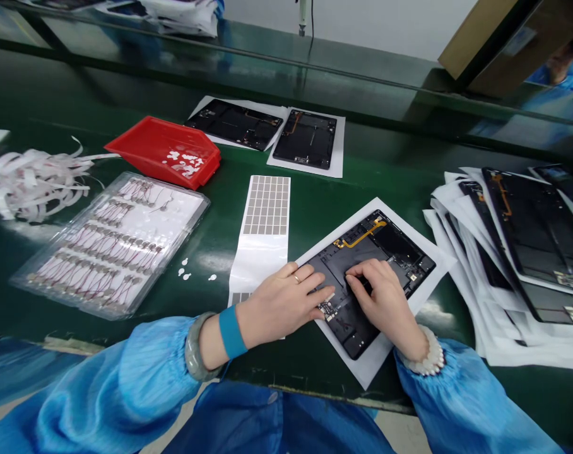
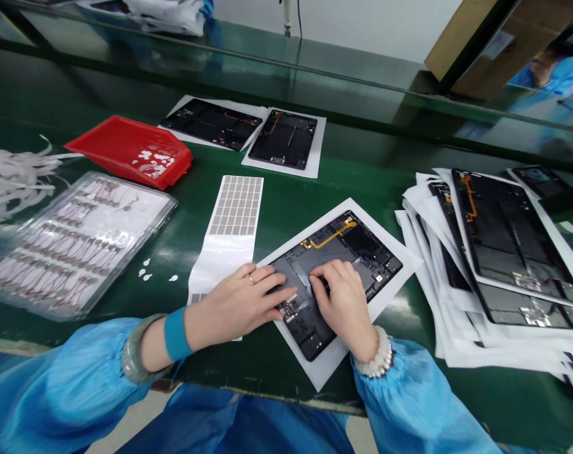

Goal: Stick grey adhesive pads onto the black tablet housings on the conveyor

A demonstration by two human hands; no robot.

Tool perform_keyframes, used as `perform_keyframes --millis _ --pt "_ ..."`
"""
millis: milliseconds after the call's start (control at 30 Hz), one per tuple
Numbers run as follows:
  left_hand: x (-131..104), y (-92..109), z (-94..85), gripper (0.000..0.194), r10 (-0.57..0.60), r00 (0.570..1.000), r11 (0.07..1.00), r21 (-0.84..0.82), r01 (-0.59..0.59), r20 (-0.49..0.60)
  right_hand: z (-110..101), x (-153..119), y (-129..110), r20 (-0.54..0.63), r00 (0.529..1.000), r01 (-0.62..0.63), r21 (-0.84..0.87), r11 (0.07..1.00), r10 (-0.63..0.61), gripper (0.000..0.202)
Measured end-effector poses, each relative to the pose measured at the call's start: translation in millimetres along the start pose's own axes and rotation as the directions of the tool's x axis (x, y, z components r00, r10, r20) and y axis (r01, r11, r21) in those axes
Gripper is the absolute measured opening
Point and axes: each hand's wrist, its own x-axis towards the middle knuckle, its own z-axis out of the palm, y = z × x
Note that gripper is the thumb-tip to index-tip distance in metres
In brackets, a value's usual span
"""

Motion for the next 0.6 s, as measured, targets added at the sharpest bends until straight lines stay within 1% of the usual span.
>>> perform_keyframes --millis 67,100,167,200,233,300,367,400,467,533,600 --pt "0 0 0.8 0.049 -0.03 0.999 0.999 0.014 0.031 -0.02 -7 5 2 0.051 0.999 -0.008 0.03 1.0 0.006 0.017" --pt "0 -1 1.4 0.049 -0.03 0.999 0.999 0.011 0.031 -0.036 -13 11 3 0.103 0.995 -0.021 0.065 0.998 0.014 0.017" --pt "-1 -1 3.6 0.039 -0.009 0.998 1.0 -0.013 0.008 -0.059 -28 34 8 0.202 0.978 -0.076 0.134 0.988 0.048 0.02" --pt "-1 -2 4.9 0.033 0.003 0.998 1.0 -0.031 -0.005 -0.061 -35 50 11 0.224 0.971 -0.116 0.138 0.984 0.083 0.022" --pt "-1 -2 6.3 0.028 0.013 0.998 0.999 -0.05 -0.016 -0.06 -42 71 14 0.209 0.969 -0.157 0.113 0.981 0.131 0.023" --pt "-1 -3 9.0 0.026 0.015 0.999 0.996 -0.088 -0.019 -0.051 -50 118 19 0.095 0.964 -0.245 -0.04 0.969 0.248 0.021" --pt "-1 -5 10.9 0.027 0.014 0.999 0.992 -0.123 -0.02 -0.046 -47 168 25 0.056 0.932 -0.351 -0.104 0.93 0.358 0.022" --pt "0 -5 11.5 0.027 0.015 0.999 0.991 -0.134 -0.022 -0.051 -42 192 26 0.048 0.905 -0.416 -0.112 0.902 0.424 0.023" --pt "1 -6 12.1 0.027 0.011 0.998 0.989 -0.146 -0.02 -0.063 -28 232 28 0.037 0.872 -0.481 -0.116 0.869 0.488 0.026" --pt "2 -7 12.1 0.029 0.003 0.997 0.989 -0.146 -0.014 -0.079 -13 262 25 0.026 0.861 -0.503 -0.099 0.858 0.508 0.03" --pt "2 -6 12.6 0.031 -0.001 0.995 0.989 -0.144 -0.014 -0.102 -3 284 18 0.031 0.857 -0.513 -0.052 0.857 0.515 0.03"
